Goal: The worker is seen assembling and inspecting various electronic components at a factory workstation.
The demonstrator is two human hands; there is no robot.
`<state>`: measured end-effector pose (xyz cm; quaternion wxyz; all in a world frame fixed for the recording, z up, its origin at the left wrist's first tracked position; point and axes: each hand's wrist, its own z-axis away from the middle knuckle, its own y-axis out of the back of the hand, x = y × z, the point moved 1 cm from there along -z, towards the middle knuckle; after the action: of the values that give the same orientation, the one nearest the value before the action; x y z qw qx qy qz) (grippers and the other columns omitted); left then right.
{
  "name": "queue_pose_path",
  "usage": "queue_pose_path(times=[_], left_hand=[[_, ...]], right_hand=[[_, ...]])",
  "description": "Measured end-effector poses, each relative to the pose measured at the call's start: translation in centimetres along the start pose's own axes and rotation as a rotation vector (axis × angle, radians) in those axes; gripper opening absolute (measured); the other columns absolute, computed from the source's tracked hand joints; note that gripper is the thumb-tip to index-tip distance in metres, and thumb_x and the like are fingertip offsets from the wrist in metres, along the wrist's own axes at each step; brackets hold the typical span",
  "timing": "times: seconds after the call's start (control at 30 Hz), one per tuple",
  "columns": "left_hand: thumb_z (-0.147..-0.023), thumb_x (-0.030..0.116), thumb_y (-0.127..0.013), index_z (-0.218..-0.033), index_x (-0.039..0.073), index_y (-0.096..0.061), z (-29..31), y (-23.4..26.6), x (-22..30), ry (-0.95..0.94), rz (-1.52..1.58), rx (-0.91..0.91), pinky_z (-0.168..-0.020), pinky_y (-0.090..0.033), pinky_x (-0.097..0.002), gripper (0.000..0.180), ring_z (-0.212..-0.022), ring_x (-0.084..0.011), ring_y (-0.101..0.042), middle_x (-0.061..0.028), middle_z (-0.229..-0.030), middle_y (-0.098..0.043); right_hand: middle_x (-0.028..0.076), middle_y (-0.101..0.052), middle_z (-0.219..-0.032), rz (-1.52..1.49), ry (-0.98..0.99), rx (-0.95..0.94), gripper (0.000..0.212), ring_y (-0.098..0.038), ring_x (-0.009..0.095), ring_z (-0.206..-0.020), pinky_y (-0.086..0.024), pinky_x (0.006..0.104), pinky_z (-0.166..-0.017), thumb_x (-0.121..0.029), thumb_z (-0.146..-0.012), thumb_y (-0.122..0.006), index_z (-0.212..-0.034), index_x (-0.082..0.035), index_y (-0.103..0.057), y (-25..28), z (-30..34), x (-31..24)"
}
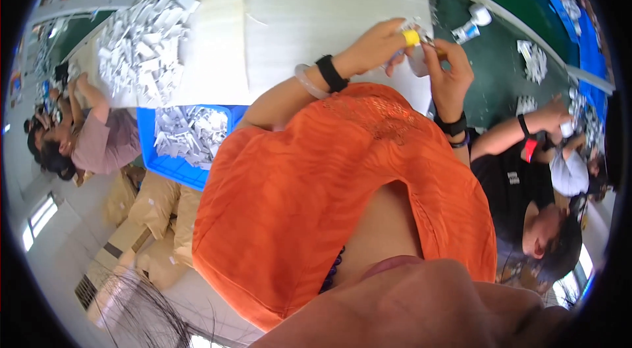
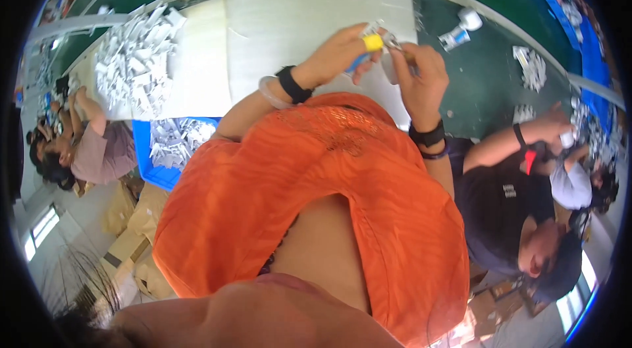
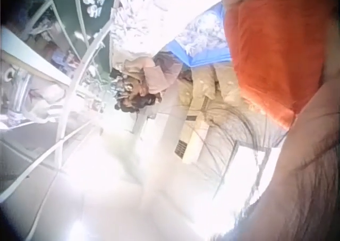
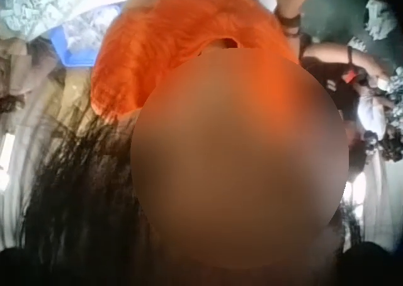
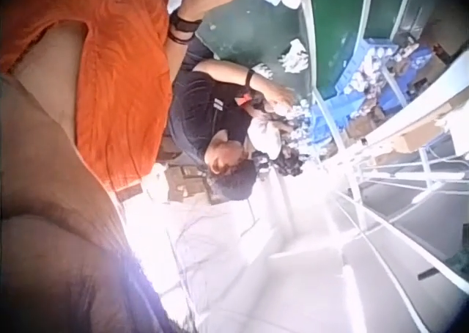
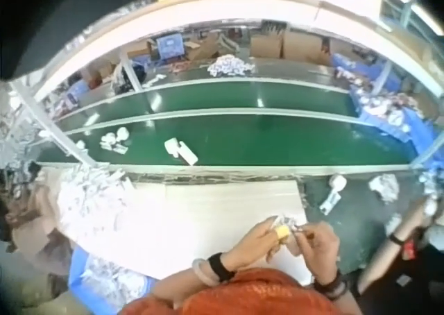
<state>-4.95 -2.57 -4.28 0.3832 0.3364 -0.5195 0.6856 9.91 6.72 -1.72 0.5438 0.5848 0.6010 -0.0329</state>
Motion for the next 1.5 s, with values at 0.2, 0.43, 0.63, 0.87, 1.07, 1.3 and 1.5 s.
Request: queue_pose_path(times=[0.2, 0.43, 0.63, 0.87, 1.07, 1.3, 1.5], left_hand=[[-0.096, 0.018, -0.048, -0.121, 0.002, -0.050, -0.2, -0.4, 0.6, -0.038, 0.067, 0.009, -0.046, -0.050, -0.0263, 0.029, -0.060, -0.0112, -0.054, -0.0060, -0.085, -0.056], [-0.091, 0.006, -0.047, -0.127, -0.001, -0.045, 0.4, -1.0, 1.0, -0.122, -0.039, 0.048, -0.050, -0.053, -0.0285, 0.036, -0.063, -0.0128, -0.056, -0.0097, -0.089, -0.058], [-0.087, 0.005, -0.049, -0.122, -0.001, -0.046, 1.1, -1.5, 1.2, -0.211, -0.149, 0.034, -0.052, -0.051, -0.0261, 0.036, -0.062, -0.0118, -0.058, -0.0090, -0.088, -0.060], [-0.085, 0.008, -0.054, -0.114, -0.001, -0.049, 1.3, -1.9, 1.5, -0.298, -0.235, 0.066, -0.050, -0.048, -0.0244, 0.030, -0.061, -0.0105, -0.058, -0.0086, -0.083, -0.061], [-0.089, 0.002, -0.046, -0.131, 0.000, -0.044, 1.7, -1.6, 1.8, -0.205, -0.328, -0.002, -0.060, -0.051, -0.0225, 0.042, -0.079, -0.0090, -0.056, -0.0061, -0.100, -0.058], [-0.088, 0.001, -0.047, -0.133, -0.001, -0.044, 1.8, -1.8, 1.7, -0.233, -0.317, -0.006, -0.060, -0.051, -0.0221, 0.045, -0.079, -0.0087, -0.056, -0.0059, -0.099, -0.059], [-0.085, 0.010, -0.056, -0.120, -0.003, -0.049, 1.6, -1.4, 1.1, -0.258, -0.280, 0.034, -0.069, -0.050, -0.0307, 0.038, -0.076, -0.0211, -0.061, -0.0165, -0.096, -0.060]], right_hand=[[0.009, -0.065, -0.083, -0.278, -0.077, -0.040, 0.017, -0.063, 0.015, -0.068, -0.048, 0.0259, -0.064, 0.000, -0.082, -0.069, -0.098, -0.001, -0.067, 0.4, -0.3, -0.6], [0.010, -0.068, -0.090, -0.127, 0.108, 0.042, 0.018, -0.062, 0.024, -0.079, -0.049, 0.0321, -0.073, 0.001, -0.079, -0.071, -0.096, -0.004, -0.067, 0.5, 0.2, -0.3], [0.009, -0.066, -0.089, -0.084, 0.259, 0.066, 0.021, -0.060, 0.025, -0.080, -0.049, 0.0326, -0.071, 0.001, -0.074, -0.074, -0.093, -0.007, -0.069, 0.6, 0.1, -0.3], [0.007, -0.061, -0.087, -0.091, 0.269, 0.087, 0.025, -0.058, 0.026, -0.080, -0.048, 0.0333, -0.069, 0.002, -0.070, -0.076, -0.092, -0.008, -0.069, 0.4, 0.2, -0.5], [0.007, -0.059, -0.085, -0.075, 0.300, 0.124, 0.027, -0.057, 0.026, -0.079, -0.048, 0.0337, -0.069, 0.002, -0.068, -0.077, -0.092, -0.008, -0.069, 0.1, 0.4, -0.5], [0.008, -0.057, -0.084, -0.050, 0.311, 0.133, 0.027, -0.057, 0.027, -0.078, -0.048, 0.0339, -0.069, 0.002, -0.068, -0.078, -0.092, -0.009, -0.070, 0.1, 0.4, -0.6], [0.009, -0.055, -0.086, 0.007, 0.331, 0.149, 0.028, -0.056, 0.028, -0.078, -0.047, 0.0342, -0.068, 0.003, -0.066, -0.078, -0.091, -0.008, -0.069, 0.1, 0.4, -0.6]])
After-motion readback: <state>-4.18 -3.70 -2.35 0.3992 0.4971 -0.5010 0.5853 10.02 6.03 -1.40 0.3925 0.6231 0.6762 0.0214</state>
